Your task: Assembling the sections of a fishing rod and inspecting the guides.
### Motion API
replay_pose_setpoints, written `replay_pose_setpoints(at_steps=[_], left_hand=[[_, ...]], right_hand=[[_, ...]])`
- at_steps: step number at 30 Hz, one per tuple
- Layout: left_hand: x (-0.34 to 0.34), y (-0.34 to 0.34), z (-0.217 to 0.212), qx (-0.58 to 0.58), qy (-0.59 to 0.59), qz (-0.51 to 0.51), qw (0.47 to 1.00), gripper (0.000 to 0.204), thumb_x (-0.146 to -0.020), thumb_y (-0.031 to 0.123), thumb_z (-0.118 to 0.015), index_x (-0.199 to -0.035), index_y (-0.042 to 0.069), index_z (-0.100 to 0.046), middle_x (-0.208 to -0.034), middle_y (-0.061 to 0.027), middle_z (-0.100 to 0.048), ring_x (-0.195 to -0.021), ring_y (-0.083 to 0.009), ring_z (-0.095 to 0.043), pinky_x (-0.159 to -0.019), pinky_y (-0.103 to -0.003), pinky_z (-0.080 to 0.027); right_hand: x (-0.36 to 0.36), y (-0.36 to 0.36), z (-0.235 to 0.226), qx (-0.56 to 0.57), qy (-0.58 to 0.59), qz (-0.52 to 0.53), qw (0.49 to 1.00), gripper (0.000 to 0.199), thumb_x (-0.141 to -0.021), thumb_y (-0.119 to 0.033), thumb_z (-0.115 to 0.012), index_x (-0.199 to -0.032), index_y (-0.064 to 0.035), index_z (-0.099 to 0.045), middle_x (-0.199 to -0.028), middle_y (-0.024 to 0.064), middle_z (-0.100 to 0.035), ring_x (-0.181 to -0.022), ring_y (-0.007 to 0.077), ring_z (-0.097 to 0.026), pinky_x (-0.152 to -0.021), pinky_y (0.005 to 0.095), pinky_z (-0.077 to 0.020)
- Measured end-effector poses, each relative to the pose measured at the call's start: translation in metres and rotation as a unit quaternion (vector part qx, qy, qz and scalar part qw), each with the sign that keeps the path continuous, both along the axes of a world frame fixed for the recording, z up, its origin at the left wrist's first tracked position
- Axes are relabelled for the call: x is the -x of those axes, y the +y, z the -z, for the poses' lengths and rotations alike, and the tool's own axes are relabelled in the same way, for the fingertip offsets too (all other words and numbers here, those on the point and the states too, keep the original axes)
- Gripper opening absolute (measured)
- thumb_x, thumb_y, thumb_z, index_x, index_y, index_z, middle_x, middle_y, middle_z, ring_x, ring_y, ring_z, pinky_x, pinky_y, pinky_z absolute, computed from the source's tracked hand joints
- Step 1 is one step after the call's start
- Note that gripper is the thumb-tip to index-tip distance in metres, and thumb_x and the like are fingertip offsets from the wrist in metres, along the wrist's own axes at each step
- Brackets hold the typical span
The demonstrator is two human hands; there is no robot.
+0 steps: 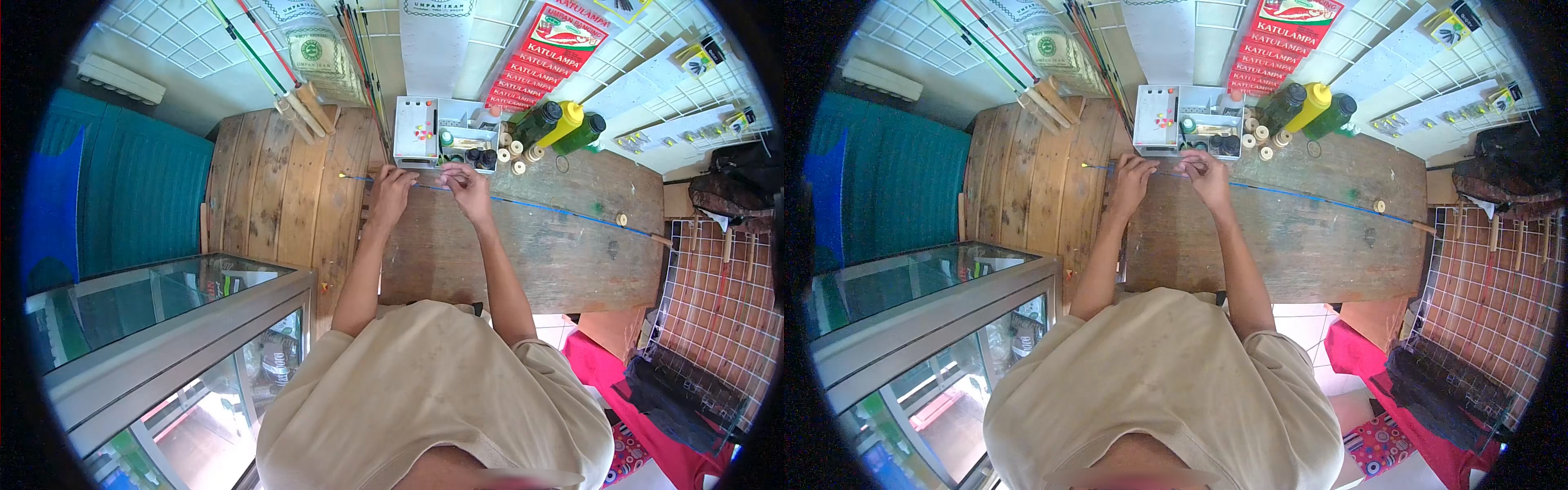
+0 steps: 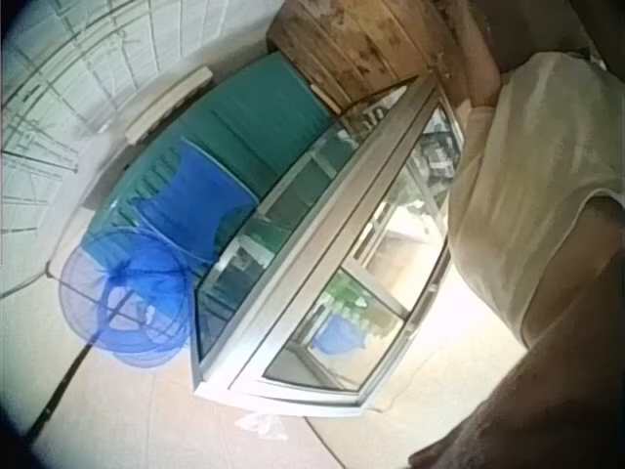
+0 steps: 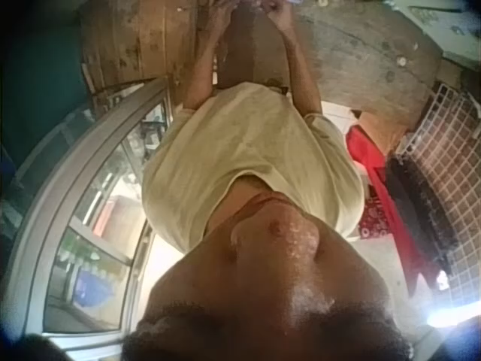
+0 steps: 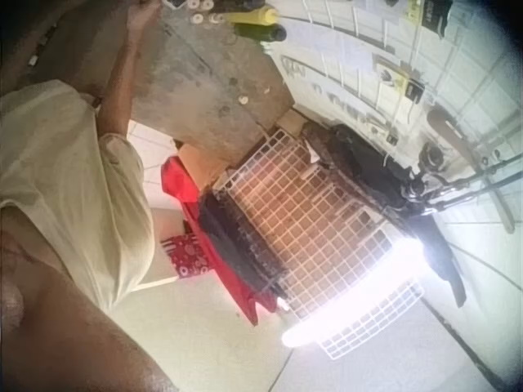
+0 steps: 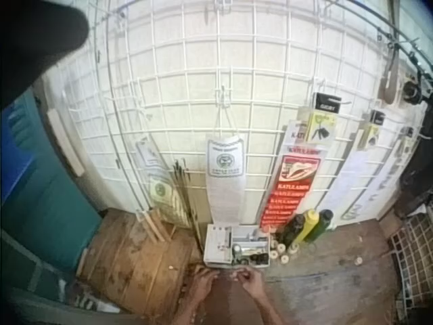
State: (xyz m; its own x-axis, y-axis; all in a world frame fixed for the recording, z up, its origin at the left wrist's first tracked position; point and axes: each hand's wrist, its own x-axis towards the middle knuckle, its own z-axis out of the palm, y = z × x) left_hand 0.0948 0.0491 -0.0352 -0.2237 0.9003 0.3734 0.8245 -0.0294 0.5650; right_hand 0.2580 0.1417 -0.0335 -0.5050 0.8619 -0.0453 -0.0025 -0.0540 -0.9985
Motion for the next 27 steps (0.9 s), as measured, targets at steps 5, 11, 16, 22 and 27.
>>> replay_pose_setpoints(at_steps=[5, 11, 16, 22, 27], left_hand=[[-0.007, 0.004, -0.011, -0.007, -0.014, -0.007, 1.0, 0.012, -0.08, 0.006, -0.065, -0.091, 0.005, -0.068, -0.087, -0.0069, -0.065, -0.09, -0.0281, -0.053, -0.082, -0.039, -0.044], [-0.004, 0.002, -0.012, -0.018, -0.015, -0.012, 1.0, 0.011, -0.079, 0.007, -0.067, -0.089, 0.007, -0.068, -0.09, -0.0049, -0.066, -0.092, -0.0277, -0.054, -0.083, -0.038, -0.044], [-0.005, 0.004, -0.014, -0.013, -0.021, -0.001, 1.0, 0.011, -0.078, 0.008, -0.068, -0.089, 0.007, -0.068, -0.091, -0.0045, -0.066, -0.094, -0.0276, -0.054, -0.084, -0.038, -0.044], [-0.004, 0.002, -0.015, -0.024, -0.029, -0.018, 0.999, 0.012, -0.076, 0.009, -0.068, -0.088, 0.01, -0.066, -0.087, -0.0033, -0.065, -0.092, -0.0274, -0.055, -0.082, -0.039, -0.044], [-0.004, 0.002, -0.018, -0.017, -0.023, -0.021, 0.999, 0.012, -0.08, 0.012, -0.069, -0.091, 0.009, -0.069, -0.089, -0.0044, -0.066, -0.093, -0.0267, -0.054, -0.083, -0.037, -0.044]], right_hand=[[0.008, 0.0, 0.008, -0.081, -0.085, 0.01, 0.993, 0.015, -0.083, 0.004, -0.062, -0.098, 0.0005, -0.066, -0.086, 0.0097, -0.068, -0.072, 0.0128, -0.066, -0.064, 0.0272, -0.0534], [0.016, -0.004, 0.006, -0.204, -0.146, 0.003, 0.968, 0.014, -0.081, 0.001, -0.062, -0.094, -0.0007, -0.068, -0.085, 0.0162, -0.066, -0.075, 0.0268, -0.064, -0.065, 0.0366, -0.0496], [0.015, 0.002, 0.017, -0.295, -0.158, -0.03, 0.942, 0.014, -0.081, -0.001, -0.062, -0.094, -0.0034, -0.069, -0.083, 0.0152, -0.062, -0.072, 0.0303, -0.06, -0.065, 0.0362, -0.0485], [0.017, 0.0, 0.005, -0.312, -0.184, -0.07, 0.93, 0.009, -0.081, 0.0, -0.061, -0.088, -0.002, -0.067, -0.084, 0.0127, -0.061, -0.08, 0.0288, -0.06, -0.068, 0.0366, -0.0479], [0.021, -0.002, -0.005, -0.237, -0.156, -0.065, 0.957, 0.007, -0.08, -0.003, -0.061, -0.084, -0.002, -0.066, -0.085, 0.0143, -0.063, -0.085, 0.0346, -0.058, -0.079, 0.0409, -0.0453]])
